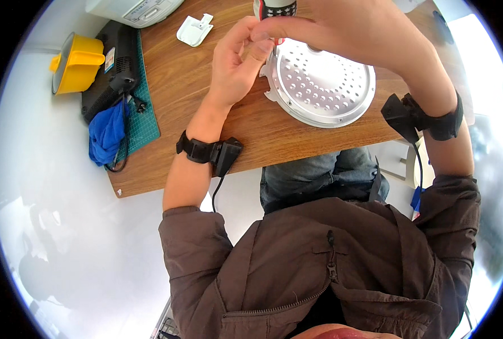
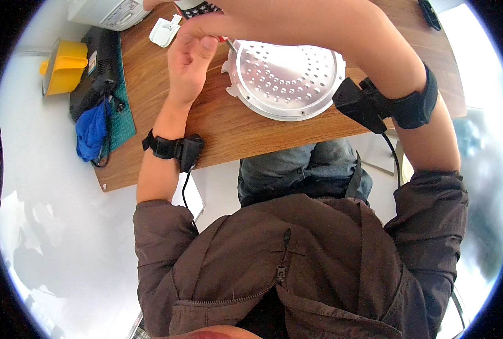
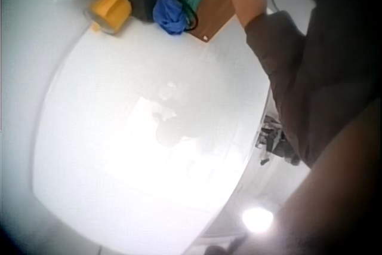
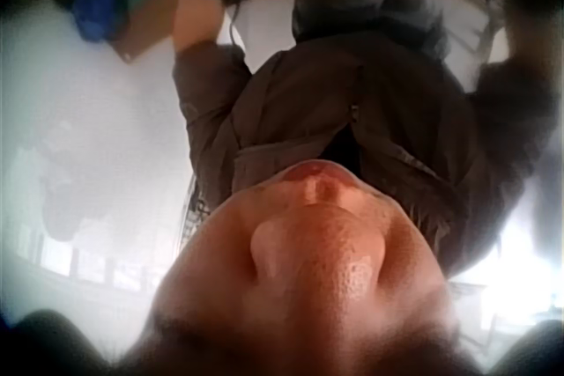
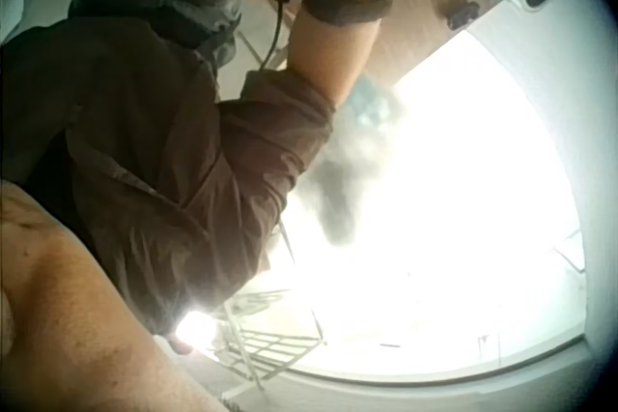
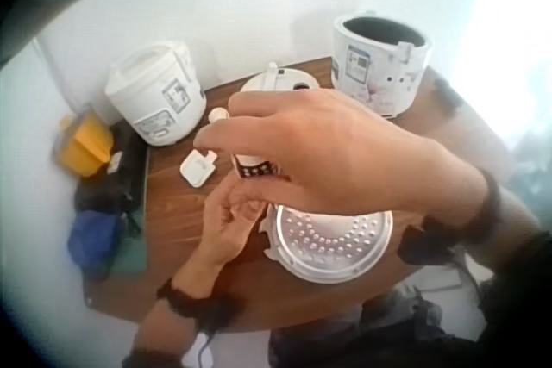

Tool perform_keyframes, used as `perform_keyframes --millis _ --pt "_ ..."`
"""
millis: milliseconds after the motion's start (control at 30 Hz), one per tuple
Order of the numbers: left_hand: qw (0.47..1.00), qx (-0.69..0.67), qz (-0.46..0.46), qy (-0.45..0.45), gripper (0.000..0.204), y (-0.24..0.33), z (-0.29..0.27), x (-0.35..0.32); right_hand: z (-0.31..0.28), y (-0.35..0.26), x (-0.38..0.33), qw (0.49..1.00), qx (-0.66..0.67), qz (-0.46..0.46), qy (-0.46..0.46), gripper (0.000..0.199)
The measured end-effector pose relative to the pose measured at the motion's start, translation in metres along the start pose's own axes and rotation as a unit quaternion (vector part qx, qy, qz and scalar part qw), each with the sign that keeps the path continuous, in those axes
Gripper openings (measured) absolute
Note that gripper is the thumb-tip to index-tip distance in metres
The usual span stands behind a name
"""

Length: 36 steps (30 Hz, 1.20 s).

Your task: The person assembles a rice cooker by attaching a perforated metal plate to a white plastic lid using a screwdriver. They insert and tighten multiple screws around the plate's perimeter, then place the assembled lid onto the cooker body.

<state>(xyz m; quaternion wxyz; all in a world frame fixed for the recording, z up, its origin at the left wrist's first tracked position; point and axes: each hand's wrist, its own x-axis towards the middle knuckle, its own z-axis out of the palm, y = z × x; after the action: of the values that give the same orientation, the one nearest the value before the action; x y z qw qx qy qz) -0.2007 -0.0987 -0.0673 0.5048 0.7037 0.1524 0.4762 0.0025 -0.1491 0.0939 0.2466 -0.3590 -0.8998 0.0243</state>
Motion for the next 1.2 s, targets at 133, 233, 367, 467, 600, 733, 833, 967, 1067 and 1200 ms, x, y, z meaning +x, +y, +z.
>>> perform_keyframes --millis 133,233,367,467,600,733,833,967,1067,1200 --pt "0.996 0.061 0.050 0.039 0.023 -0.006 0.004 0.001 0.012 -0.006 0.007 0.997 -0.040 0.063 -0.003 0.050" --pt "0.998 0.039 0.000 0.042 0.023 0.009 0.009 -0.003 0.015 0.001 -0.001 0.998 0.051 -0.015 0.046 0.048" --pt "0.994 0.010 -0.102 -0.035 0.022 0.004 -0.008 -0.005 0.007 0.005 0.001 0.993 0.043 -0.098 0.040 0.047" --pt "0.996 0.024 -0.081 -0.025 0.031 -0.011 -0.007 -0.006 0.012 -0.004 0.006 0.999 0.023 0.037 0.023 0.049" --pt "0.982 0.183 0.012 -0.049 0.042 0.000 -0.007 -0.002 0.044 0.022 -0.003 0.979 0.168 -0.043 0.108 0.055" --pt "0.971 0.217 -0.015 -0.097 0.038 0.002 -0.017 -0.002 0.042 0.024 -0.002 0.973 0.192 -0.089 0.097 0.056" --pt "0.962 0.232 -0.048 -0.135 0.034 -0.001 -0.025 -0.002 0.012 -0.004 0.001 0.986 0.160 0.043 0.011 0.058" --pt "0.944 0.269 -0.074 -0.173 0.055 0.001 -0.021 0.003 0.018 0.005 0.000 0.974 0.224 -0.023 0.033 0.064" --pt "0.942 0.267 -0.086 -0.187 0.066 0.003 -0.020 0.002 0.036 0.021 -0.005 0.958 0.231 -0.124 0.114 0.064" --pt "0.931 0.280 -0.101 -0.210 0.078 0.007 -0.021 0.001 0.010 0.008 -0.005 0.971 0.234 0.038 0.022 0.064"
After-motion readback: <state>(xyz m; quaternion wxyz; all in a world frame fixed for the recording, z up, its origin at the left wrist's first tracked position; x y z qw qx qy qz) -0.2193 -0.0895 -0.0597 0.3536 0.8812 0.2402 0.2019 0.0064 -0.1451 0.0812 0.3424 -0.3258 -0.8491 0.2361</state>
